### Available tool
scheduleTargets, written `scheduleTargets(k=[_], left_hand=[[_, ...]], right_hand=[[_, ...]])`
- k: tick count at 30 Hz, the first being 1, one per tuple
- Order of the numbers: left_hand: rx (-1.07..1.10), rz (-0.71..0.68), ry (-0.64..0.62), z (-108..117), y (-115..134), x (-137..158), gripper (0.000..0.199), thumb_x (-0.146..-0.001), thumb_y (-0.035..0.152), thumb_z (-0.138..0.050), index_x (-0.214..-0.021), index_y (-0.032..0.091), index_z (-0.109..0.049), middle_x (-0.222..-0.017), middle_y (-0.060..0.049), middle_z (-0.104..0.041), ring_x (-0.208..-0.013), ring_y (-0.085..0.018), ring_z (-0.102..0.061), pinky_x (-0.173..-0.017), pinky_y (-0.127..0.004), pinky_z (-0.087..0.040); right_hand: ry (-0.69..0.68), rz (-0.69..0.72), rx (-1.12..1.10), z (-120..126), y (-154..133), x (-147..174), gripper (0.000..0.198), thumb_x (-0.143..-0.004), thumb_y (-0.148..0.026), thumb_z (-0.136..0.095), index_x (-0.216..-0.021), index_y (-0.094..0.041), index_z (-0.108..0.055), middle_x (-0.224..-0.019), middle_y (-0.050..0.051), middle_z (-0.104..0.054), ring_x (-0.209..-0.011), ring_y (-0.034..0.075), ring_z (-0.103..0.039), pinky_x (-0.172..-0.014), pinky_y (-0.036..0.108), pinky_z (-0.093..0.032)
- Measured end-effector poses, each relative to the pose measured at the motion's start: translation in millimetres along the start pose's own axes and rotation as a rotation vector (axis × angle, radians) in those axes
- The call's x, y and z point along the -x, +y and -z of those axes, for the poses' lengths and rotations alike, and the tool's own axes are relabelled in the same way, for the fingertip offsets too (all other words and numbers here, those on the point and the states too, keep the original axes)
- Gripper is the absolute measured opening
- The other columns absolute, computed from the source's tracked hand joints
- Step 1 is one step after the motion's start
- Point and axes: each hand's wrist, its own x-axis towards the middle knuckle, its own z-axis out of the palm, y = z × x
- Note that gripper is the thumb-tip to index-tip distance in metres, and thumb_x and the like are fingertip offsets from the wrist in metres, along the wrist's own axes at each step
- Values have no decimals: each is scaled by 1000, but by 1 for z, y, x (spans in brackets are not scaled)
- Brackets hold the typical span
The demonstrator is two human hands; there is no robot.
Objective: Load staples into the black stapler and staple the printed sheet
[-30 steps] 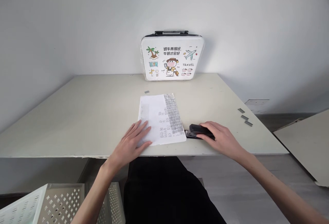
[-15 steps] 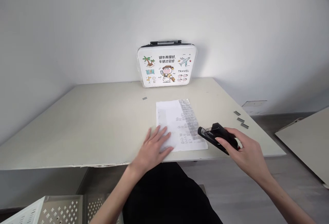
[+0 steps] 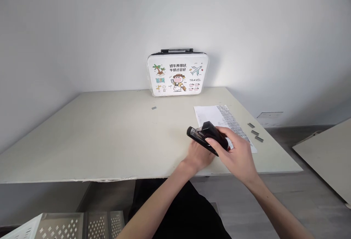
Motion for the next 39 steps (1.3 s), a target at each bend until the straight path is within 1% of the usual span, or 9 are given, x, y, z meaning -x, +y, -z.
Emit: scheduleTargets(k=[4, 6, 10, 13, 18, 22, 26, 31, 39], left_hand=[[111, 6, -36, 39, -14, 53, 41, -105, 43, -48, -142, 28, -57, -147, -6, -61, -147, -29, -43, -125, -52, -31], [209, 101, -25, 63, -28, 86, 41, -103, 45, -52, -141, 31, -59, -149, -2, -60, -147, -27, -44, -123, -49, -36], [380, 441, 149, 104, -56, 132, 34, -104, 49, -48, -116, 29, -73, -121, -2, -76, -113, -24, -71, -101, -38, -55], [437, 610, 318, 118, -69, 144, 38, -102, 54, -49, -104, 25, -73, -98, -3, -79, -88, -23, -74, -86, -35, -58], [478, 633, 383, 117, -72, 147, 35, -101, 53, -51, -101, 24, -72, -93, -3, -76, -78, -19, -71, -81, -32, -56], [472, 643, 398, 115, -69, 148, 32, -100, 49, -53, -101, 24, -72, -89, -2, -75, -75, -18, -69, -79, -30, -54], [471, 651, 407, 115, -69, 149, 32, -100, 49, -53, -101, 24, -72, -87, -2, -74, -74, -18, -67, -76, -29, -53], [472, 656, 394, 113, -72, 150, 31, -100, 46, -53, -102, 23, -72, -88, -3, -74, -74, -18, -66, -74, -28, -51], [489, 634, 375, 110, -77, 152, 29, -100, 46, -54, -103, 23, -73, -87, -3, -74, -73, -18, -65, -65, -27, -45]], right_hand=[[-93, -4, -45, -13, -1, -17, 37, -94, -59, -59, -108, -25, -69, -101, 6, -76, -86, 26, -70, -71, 35, -57], [-166, 8, -59, -25, 4, -24, 37, -95, -58, -58, -109, -26, -69, -106, 6, -76, -90, 26, -71, -78, 37, -57], [-305, 66, -91, -60, 15, -30, 35, -98, -54, -57, -116, -26, -67, -113, 7, -74, -98, 27, -70, -84, 39, -56], [-382, 103, -95, -86, 15, -28, 34, -99, -51, -58, -120, -26, -67, -112, 7, -73, -99, 26, -70, -85, 38, -56], [-442, 132, -71, -110, 7, -22, 33, -99, -50, -59, -122, -28, -67, -110, 7, -72, -101, 26, -70, -89, 40, -56], [-393, 120, -124, -113, 7, -16, 33, -98, -50, -61, -121, -28, -68, -114, 7, -73, -104, 27, -70, -92, 40, -56], [-321, 2, -237, -112, 14, -4, 38, -105, -53, -45, -122, -27, -67, -122, 8, -72, -113, 27, -68, -89, 38, -57], [-195, -181, -306, -114, 30, 7, 46, -107, -56, -33, -120, -26, -65, -127, 9, -70, -120, 27, -64, -107, 44, -49], [-102, -215, -332, -125, 34, 12, 43, -106, -56, -35, -120, -27, -64, -124, 8, -71, -119, 26, -65, -107, 46, -49]])
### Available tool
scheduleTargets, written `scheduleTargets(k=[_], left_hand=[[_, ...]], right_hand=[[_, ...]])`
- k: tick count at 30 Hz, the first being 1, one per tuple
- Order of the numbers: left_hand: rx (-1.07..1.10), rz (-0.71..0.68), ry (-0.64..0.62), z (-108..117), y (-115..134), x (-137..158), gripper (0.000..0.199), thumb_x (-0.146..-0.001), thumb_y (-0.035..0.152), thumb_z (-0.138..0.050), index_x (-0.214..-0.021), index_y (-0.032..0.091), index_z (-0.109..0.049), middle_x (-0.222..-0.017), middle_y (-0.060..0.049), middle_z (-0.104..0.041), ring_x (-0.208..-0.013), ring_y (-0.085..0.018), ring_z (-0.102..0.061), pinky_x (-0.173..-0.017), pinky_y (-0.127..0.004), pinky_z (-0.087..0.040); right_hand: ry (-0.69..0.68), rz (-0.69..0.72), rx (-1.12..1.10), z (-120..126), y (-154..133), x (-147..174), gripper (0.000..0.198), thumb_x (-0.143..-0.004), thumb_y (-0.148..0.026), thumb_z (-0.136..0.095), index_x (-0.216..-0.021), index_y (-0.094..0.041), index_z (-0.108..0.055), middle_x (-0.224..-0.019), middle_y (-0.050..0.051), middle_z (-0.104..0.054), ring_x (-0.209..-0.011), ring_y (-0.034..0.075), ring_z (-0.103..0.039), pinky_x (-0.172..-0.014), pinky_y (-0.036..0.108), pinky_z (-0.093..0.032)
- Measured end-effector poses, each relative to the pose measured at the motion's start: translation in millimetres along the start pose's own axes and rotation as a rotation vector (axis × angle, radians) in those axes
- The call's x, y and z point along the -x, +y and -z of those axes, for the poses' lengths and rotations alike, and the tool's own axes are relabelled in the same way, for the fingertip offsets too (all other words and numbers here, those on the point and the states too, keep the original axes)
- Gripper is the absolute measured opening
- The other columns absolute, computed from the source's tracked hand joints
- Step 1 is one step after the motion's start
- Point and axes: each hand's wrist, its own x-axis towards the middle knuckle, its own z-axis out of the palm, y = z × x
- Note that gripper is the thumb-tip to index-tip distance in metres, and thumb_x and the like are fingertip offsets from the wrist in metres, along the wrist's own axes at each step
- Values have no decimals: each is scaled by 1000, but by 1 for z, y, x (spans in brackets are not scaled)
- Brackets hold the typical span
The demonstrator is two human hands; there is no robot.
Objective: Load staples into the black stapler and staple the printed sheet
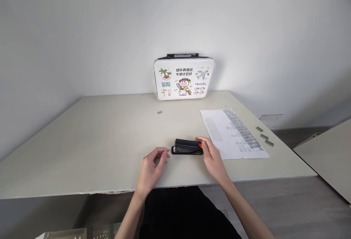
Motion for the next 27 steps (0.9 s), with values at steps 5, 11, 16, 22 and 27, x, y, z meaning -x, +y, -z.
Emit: scheduleTargets(k=[5, 11, 16, 22, 27], left_hand=[[8, -8, -5, 1, -2, 1, 29, -99, 46, -55, -102, 22, -72, -87, -3, -74, -74, -18, -66, -67, -27, -46], [-1, 2, 1, 2, -1, 2, 29, -99, 46, -55, -102, 23, -72, -88, -4, -74, -79, -19, -68, -64, -27, -45], [10, 6, 24, 1, 1, 3, 29, -99, 46, -55, -104, 23, -71, -88, -4, -75, -80, -21, -70, -69, -29, -48], [22, -2, 148, 0, -4, 3, 28, -97, 46, -59, -109, 23, -69, -112, -7, -73, -101, -23, -70, -87, -34, -53], [100, 64, 266, 3, -8, 3, 34, -97, 51, -59, -118, 24, -66, -130, -10, -68, -110, -25, -68, -92, -36, -54]], right_hand=[[13, 5, -31, -3, 2, 1, 42, -106, -55, -37, -122, -26, -62, -124, 8, -70, -118, 26, -64, -107, 47, -49], [28, 24, -57, -5, 1, 1, 43, -106, -55, -36, -122, -25, -63, -121, 9, -72, -114, 25, -66, -103, 44, -52], [14, 12, -34, -4, 1, 0, 43, -107, -55, -34, -123, -25, -61, -122, 9, -71, -116, 25, -65, -106, 46, -50], [12, 12, 4, -3, 0, 1, 43, -106, -56, -35, -121, -26, -63, -123, 9, -70, -117, 26, -65, -106, 46, -48], [17, 13, 3, -2, -1, 1, 43, -106, -56, -35, -118, -27, -64, -124, 9, -70, -118, 27, -64, -106, 46, -48]])
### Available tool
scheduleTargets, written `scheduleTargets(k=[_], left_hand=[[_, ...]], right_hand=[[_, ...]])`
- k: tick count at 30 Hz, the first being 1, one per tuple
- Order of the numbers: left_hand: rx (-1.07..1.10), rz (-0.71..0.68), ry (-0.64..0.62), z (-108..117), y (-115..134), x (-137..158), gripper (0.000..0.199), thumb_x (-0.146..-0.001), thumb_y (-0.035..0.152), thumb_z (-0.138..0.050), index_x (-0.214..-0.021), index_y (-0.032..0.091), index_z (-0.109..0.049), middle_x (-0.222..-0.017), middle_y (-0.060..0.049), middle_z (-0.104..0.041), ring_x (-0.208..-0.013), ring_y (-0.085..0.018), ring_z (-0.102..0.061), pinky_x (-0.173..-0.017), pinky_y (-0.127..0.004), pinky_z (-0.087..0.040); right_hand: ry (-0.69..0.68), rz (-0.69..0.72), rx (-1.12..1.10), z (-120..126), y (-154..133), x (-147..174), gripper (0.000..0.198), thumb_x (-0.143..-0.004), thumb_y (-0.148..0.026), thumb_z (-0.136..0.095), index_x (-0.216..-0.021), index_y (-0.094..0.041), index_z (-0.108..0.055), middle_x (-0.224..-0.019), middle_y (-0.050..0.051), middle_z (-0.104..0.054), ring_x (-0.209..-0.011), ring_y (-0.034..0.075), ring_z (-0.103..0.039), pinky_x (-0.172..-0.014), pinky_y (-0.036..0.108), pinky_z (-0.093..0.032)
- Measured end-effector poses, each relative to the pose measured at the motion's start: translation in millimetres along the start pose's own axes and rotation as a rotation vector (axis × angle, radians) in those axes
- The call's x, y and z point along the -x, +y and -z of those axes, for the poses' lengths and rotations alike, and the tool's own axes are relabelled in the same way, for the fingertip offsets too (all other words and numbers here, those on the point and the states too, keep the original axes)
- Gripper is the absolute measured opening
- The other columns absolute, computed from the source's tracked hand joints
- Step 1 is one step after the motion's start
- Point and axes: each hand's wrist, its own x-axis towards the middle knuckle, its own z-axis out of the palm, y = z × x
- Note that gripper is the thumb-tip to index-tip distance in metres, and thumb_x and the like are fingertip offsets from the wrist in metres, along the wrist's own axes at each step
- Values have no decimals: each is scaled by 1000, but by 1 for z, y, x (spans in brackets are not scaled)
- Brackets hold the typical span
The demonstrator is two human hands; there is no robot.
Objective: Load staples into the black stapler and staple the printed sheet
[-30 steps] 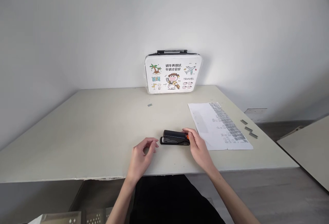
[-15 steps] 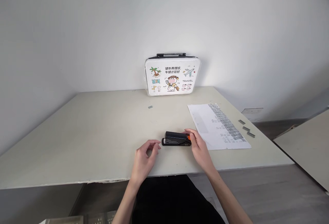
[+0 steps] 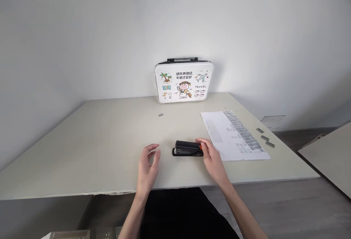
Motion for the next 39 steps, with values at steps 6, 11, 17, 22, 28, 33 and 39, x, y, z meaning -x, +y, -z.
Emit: scheduleTargets(k=[6, 11, 17, 22, 28, 33, 39], left_hand=[[15, 31, -3, 0, -4, 0, 41, -95, 56, -60, -119, 24, -66, -132, -10, -67, -116, -28, -66, -80, -33, -56], [6, 43, -17, 2, 3, 2, 41, -96, 57, -58, -118, 24, -67, -130, -10, -68, -113, -28, -66, -80, -32, -54], [31, 53, -24, 5, 11, 4, 41, -97, 58, -56, -115, 23, -67, -129, -11, -68, -120, -30, -64, -78, -30, -53], [55, 59, 29, 3, 14, 5, 38, -98, 57, -55, -112, 24, -68, -127, -10, -69, -123, -30, -62, -94, -35, -51], [186, 85, 44, 1, 18, 8, 28, -99, 48, -59, -117, 27, -66, -135, -9, -66, -134, -28, -55, -114, -40, -39], [418, 244, 15, 3, 16, 1, 30, -98, 46, -63, -120, 27, -66, -143, -9, -63, -142, -28, -49, -118, -40, -37], [1019, 643, -145, -1, 21, -14, 33, -104, 36, -46, -121, 14, -64, -137, -18, -67, -132, -28, -61, -112, -42, -49]], right_hand=[[4, 7, -9, 0, 2, -1, 42, -105, -56, -37, -117, -27, -65, -123, 8, -71, -115, 27, -65, -102, 44, -50], [4, 25, -20, 0, 0, 0, 41, -106, -55, -37, -116, -27, -66, -124, 8, -71, -115, 27, -65, -102, 45, -51], [19, 34, -26, -1, -4, 1, 40, -105, -54, -39, -116, -27, -67, -121, 8, -72, -113, 27, -67, -98, 44, -54], [-3, 20, 8, -2, -5, 3, 41, -106, -53, -37, -120, -27, -66, -124, 9, -71, -116, 27, -67, -100, 45, -54], [-162, 137, 116, -1, -9, 5, 32, -95, -45, -65, -122, -28, -63, -118, 7, -72, -106, 28, -70, -87, 42, -61], [-85, 281, 144, -4, -22, 14, 15, -99, -37, -61, -110, -28, -66, -105, 7, -74, -91, 25, -73, -69, 35, -63], [68, 782, 152, -14, -48, 25, 41, -95, -1, -49, -114, -30, -71, -104, 5, -75, -111, 24, -71, -89, 42, -64]])
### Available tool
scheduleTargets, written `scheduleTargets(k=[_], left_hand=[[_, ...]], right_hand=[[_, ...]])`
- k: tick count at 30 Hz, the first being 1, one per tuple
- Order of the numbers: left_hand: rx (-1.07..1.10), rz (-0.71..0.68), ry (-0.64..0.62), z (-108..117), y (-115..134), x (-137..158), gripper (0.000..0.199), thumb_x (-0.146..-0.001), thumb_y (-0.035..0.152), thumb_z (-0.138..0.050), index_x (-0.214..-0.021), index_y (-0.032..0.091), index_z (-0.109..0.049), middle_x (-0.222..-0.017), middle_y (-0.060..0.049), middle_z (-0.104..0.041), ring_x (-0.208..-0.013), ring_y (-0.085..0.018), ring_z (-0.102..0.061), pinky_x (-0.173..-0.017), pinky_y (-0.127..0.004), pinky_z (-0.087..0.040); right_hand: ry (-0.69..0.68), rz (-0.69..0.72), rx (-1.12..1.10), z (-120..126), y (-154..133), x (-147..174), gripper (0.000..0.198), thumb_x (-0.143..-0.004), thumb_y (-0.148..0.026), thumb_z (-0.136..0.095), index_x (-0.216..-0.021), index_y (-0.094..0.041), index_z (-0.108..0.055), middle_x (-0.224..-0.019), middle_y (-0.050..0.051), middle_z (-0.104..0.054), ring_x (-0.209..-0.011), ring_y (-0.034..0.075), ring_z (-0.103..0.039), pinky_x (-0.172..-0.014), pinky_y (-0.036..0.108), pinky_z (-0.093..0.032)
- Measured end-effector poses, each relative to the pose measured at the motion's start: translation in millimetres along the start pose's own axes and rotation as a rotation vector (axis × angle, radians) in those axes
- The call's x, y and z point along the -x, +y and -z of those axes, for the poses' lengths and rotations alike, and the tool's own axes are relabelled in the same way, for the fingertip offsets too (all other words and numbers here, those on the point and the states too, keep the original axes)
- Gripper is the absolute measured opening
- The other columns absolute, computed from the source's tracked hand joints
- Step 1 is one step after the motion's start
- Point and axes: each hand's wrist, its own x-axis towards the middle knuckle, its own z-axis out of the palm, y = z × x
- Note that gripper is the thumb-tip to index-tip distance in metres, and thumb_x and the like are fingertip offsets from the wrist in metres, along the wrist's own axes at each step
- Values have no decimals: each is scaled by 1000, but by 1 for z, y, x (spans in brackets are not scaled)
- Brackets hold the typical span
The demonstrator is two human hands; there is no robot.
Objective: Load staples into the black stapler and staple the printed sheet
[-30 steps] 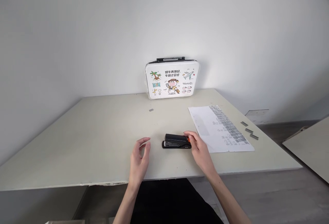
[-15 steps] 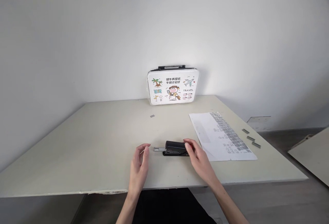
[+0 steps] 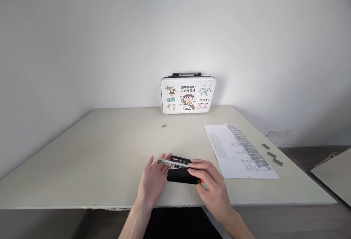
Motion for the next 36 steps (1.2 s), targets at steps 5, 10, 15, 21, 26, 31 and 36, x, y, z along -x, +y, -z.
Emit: scheduleTargets(k=[5, 10, 15, 21, 26, 31, 36], left_hand=[[107, 91, -28, 1, 4, -2, 29, -101, 28, -46, -114, 13, -67, -131, -17, -70, -131, -30, -62, -110, -46, -51], [135, 104, -45, 5, 4, -2, 26, -101, 25, -47, -107, 13, -68, -129, -15, -71, -131, -25, -62, -110, -36, -51], [120, 91, -43, 9, 3, -4, 25, -99, 23, -48, -109, 13, -68, -127, -15, -72, -130, -24, -63, -110, -36, -52], [116, 119, -35, 10, 2, -4, 29, -100, 24, -46, -110, 10, -69, -131, -18, -68, -126, -25, -65, -109, -34, -52], [122, 146, -51, 9, 2, -7, 34, -102, 26, -44, -114, 8, -70, -134, -18, -67, -129, -25, -63, -112, -34, -50], [84, 123, -76, 9, 0, -7, 31, -103, 22, -46, -107, 10, -75, -132, -16, -70, -134, -24, -59, -118, -35, -44], [-107, -23, -139, 6, -5, -2, 20, -99, 18, -63, -113, 13, -77, -134, -12, -70, -138, -24, -55, -121, -33, -40]], right_hand=[[-27, 189, 128, -7, -8, -1, 42, -92, 1, -62, -119, -31, -71, -102, 5, -77, -106, 26, -73, -85, 46, -64], [-62, 246, 162, -9, -7, 3, 41, -90, 2, -67, -118, -27, -71, -106, 6, -78, -108, 26, -73, -87, 45, -62], [-55, 225, 162, -6, -6, 3, 43, -91, 0, -66, -121, -32, -71, -106, 4, -78, -106, 26, -74, -87, 46, -62], [-61, 246, 179, -5, -1, 6, 44, -91, 0, -66, -122, -32, -70, -108, 4, -78, -107, 26, -74, -87, 46, -61], [-85, 250, 176, -8, 2, 8, 39, -92, -1, -66, -119, -29, -71, -109, 5, -78, -109, 26, -73, -85, 43, -60], [-71, 253, 214, -8, 4, 9, 37, -95, -3, -64, -117, -32, -71, -108, 3, -79, -106, 25, -73, -81, 42, -60], [-59, 229, 223, -7, 3, 9, 37, -94, -2, -64, -117, -31, -71, -108, 3, -79, -109, 26, -72, -79, 42, -60]])
